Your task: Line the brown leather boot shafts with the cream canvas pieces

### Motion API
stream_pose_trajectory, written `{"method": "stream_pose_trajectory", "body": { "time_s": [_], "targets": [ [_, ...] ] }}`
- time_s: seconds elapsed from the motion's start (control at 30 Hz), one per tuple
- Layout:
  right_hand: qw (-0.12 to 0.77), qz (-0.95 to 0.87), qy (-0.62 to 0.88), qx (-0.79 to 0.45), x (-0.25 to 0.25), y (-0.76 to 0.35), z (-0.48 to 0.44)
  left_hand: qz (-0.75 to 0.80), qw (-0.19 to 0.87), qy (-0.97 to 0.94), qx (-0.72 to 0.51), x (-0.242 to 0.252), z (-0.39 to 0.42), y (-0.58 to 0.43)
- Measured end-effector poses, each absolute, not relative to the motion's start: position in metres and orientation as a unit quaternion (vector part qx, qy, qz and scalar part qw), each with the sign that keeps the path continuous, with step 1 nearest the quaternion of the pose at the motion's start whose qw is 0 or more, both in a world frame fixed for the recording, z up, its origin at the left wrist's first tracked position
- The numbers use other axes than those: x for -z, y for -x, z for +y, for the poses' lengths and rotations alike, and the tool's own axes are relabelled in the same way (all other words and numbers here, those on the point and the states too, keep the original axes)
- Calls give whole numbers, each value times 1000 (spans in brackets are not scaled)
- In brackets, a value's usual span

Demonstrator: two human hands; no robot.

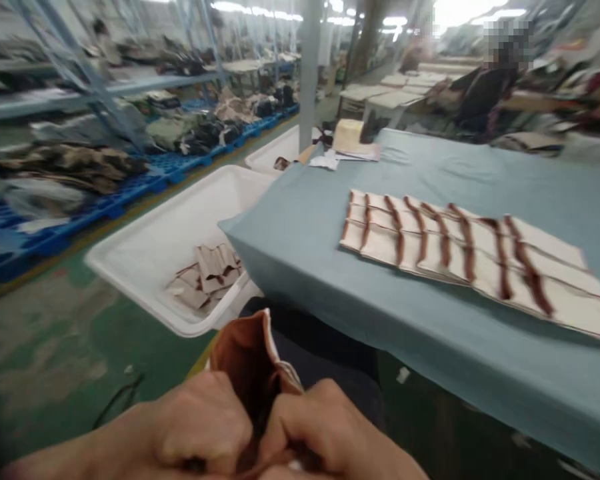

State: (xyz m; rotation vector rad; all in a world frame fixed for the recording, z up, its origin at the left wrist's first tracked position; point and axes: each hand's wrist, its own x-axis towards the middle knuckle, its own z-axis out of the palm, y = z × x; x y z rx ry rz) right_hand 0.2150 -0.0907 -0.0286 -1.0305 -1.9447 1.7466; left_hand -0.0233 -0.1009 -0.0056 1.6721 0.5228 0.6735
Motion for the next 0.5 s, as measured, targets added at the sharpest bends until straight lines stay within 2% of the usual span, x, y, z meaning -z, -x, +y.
{"method": "stream_pose_trajectory", "body": {
  "time_s": [0.07, 0.17, 0.33, 0.5],
  "targets": [
    [247, -605, 283, -702, 37, -204, -88, 263, 608, -677, -321, 4, -100, 12],
    [296, -511, 268, -762, 56, -194, -80, 288, 610, -635, -376, 13, -96, -7],
    [317, -482, 289, -764, 63, -201, -74, 267, 622, -568, -468, 45, -88, -24],
    [315, -484, 269, -771, 54, -209, -72, 236, 656, -576, -428, 48, -87, -14]
  ]
}}
